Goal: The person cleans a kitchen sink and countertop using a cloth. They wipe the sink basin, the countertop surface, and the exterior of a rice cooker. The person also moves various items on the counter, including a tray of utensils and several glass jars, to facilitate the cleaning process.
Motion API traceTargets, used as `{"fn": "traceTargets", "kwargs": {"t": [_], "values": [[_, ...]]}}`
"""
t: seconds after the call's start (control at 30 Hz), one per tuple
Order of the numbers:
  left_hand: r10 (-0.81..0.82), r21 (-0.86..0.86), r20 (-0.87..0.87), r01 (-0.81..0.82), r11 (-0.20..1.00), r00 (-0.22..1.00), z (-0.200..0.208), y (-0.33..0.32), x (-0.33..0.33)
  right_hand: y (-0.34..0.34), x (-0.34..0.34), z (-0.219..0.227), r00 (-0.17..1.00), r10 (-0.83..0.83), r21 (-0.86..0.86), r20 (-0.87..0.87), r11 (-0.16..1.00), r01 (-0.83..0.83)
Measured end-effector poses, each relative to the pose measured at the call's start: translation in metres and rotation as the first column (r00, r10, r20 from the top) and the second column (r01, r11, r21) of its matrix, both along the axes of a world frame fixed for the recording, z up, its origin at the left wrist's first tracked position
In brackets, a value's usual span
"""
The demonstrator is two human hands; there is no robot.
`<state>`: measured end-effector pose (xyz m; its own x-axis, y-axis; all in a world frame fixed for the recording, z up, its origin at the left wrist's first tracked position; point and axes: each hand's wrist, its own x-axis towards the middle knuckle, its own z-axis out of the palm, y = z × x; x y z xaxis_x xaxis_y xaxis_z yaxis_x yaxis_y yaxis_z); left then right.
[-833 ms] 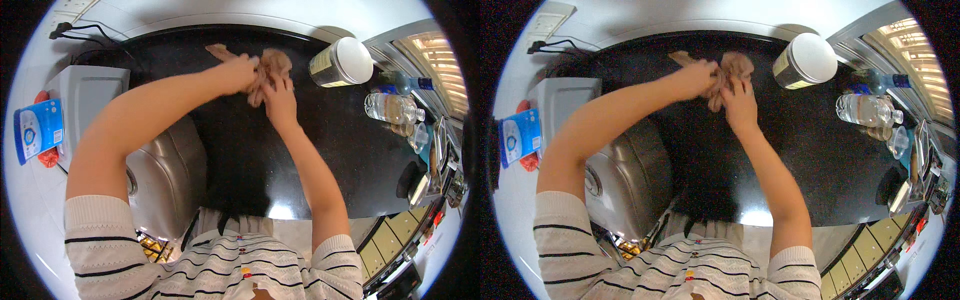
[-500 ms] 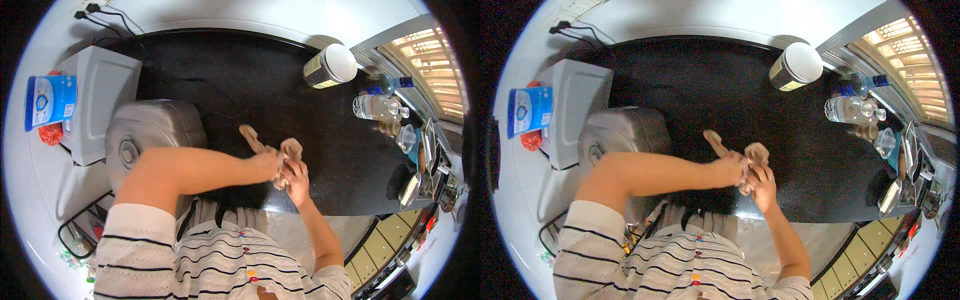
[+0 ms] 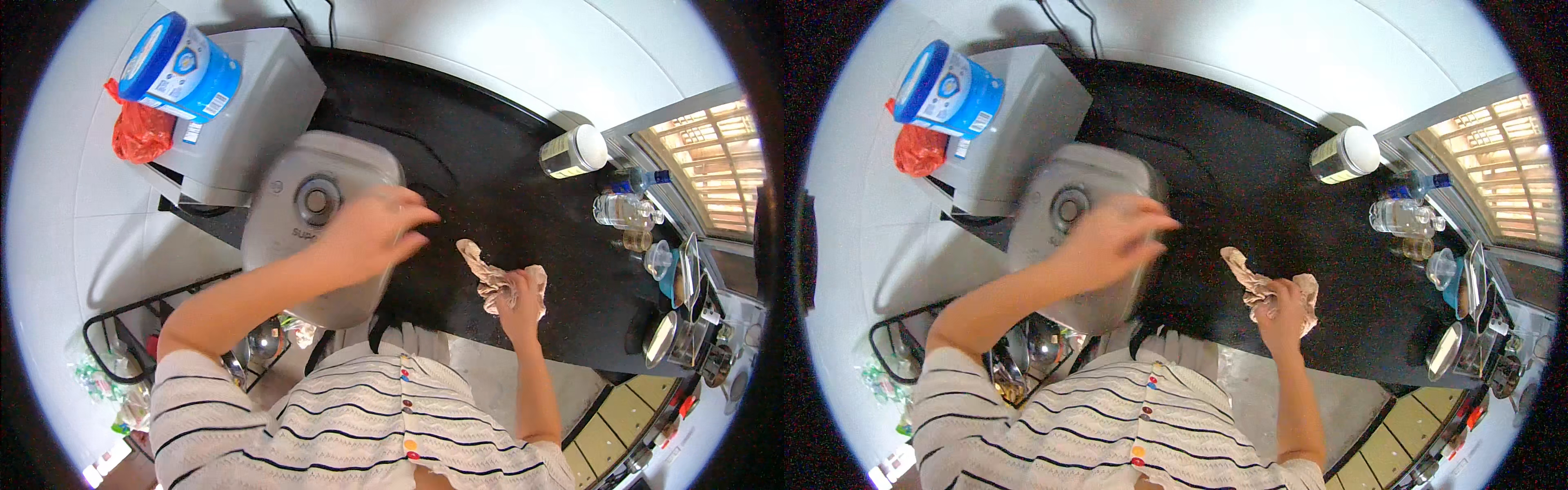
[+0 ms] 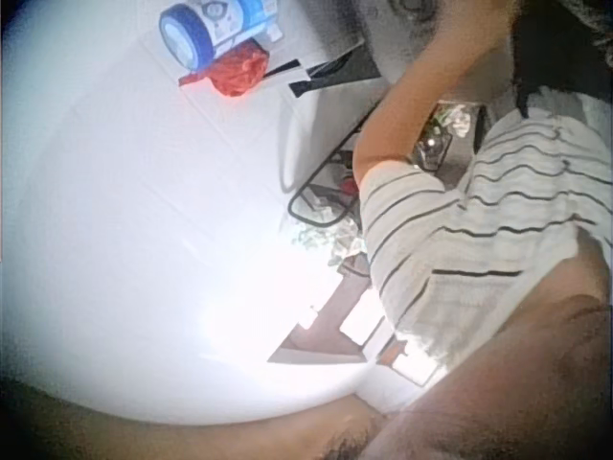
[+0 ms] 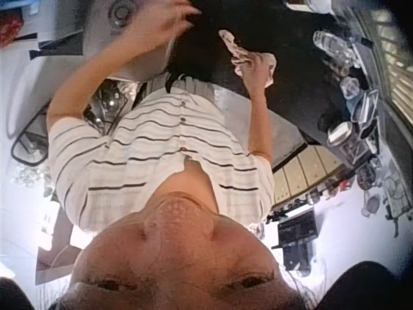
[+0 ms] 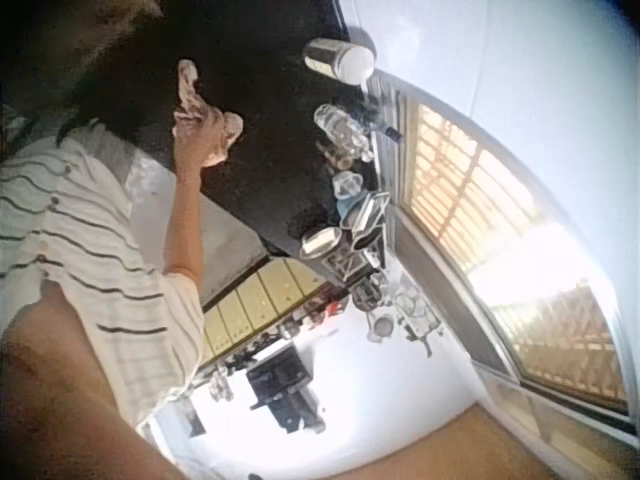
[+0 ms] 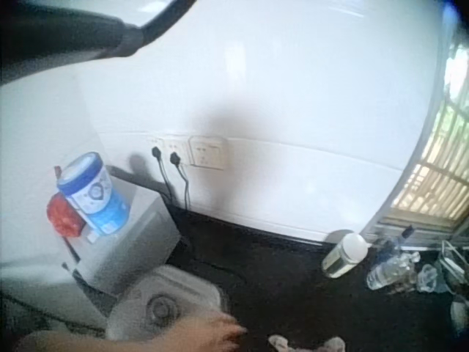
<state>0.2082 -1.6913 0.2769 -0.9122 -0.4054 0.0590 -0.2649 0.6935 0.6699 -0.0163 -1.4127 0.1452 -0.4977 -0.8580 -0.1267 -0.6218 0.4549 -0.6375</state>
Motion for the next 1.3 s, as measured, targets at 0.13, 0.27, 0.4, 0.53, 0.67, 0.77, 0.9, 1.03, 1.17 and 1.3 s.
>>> {"fn": "traceTargets", "kwargs": {"t": [0.13,0.27,0.4,0.53,0.67,0.77,0.9,1.03,1.17,1.3], "values": [[0.559,-0.284,-0.135,-0.573,0.769,0.818,0.005,-0.020,0.138,-0.068,0.078,-0.035,0.654,-0.092,0.006,0.750,0.991,0.132],[0.881,0.380,0.065,-0.828,0.412,0.469,-0.064,-0.012,0.230,-0.132,0.131,-0.059,0.170,-0.475,0.403,0.863,0.852,0.335],[0.767,0.805,0.423,-0.589,-0.072,0.483,-0.118,-0.002,0.254,-0.163,0.162,-0.043,-0.040,-0.377,0.362,0.925,0.846,0.392],[0.663,0.824,0.551,-0.454,-0.338,0.507,-0.117,-0.009,0.246,-0.177,0.173,-0.029,-0.035,-0.298,0.275,0.954,0.823,0.497],[0.667,0.846,0.518,-0.437,-0.307,0.536,-0.124,-0.010,0.246,-0.175,0.175,-0.039,-0.051,-0.272,0.258,0.961,0.808,0.529],[0.698,0.857,0.480,-0.453,-0.245,0.531,-0.126,-0.014,0.240,-0.177,0.173,-0.041,-0.020,-0.252,0.222,0.967,0.808,0.545],[0.689,0.861,0.475,-0.449,-0.238,0.547,-0.146,-0.027,0.237,-0.190,0.166,-0.018,0.075,-0.334,0.240,0.939,0.797,0.554],[0.685,0.880,0.398,-0.464,-0.098,0.610,-0.124,-0.044,0.179,-0.196,0.124,-0.026,0.104,-0.291,0.183,0.951,0.801,0.570],[0.674,0.921,0.288,-0.391,0.001,0.680,-0.127,-0.064,0.145,-0.210,0.092,-0.023,0.109,-0.280,0.158,0.954,0.776,0.611],[0.692,0.916,0.237,-0.394,0.074,0.682,-0.136,-0.080,0.118,-0.226,0.059,-0.030,0.142,-0.283,0.147,0.948,0.789,0.596]]}}
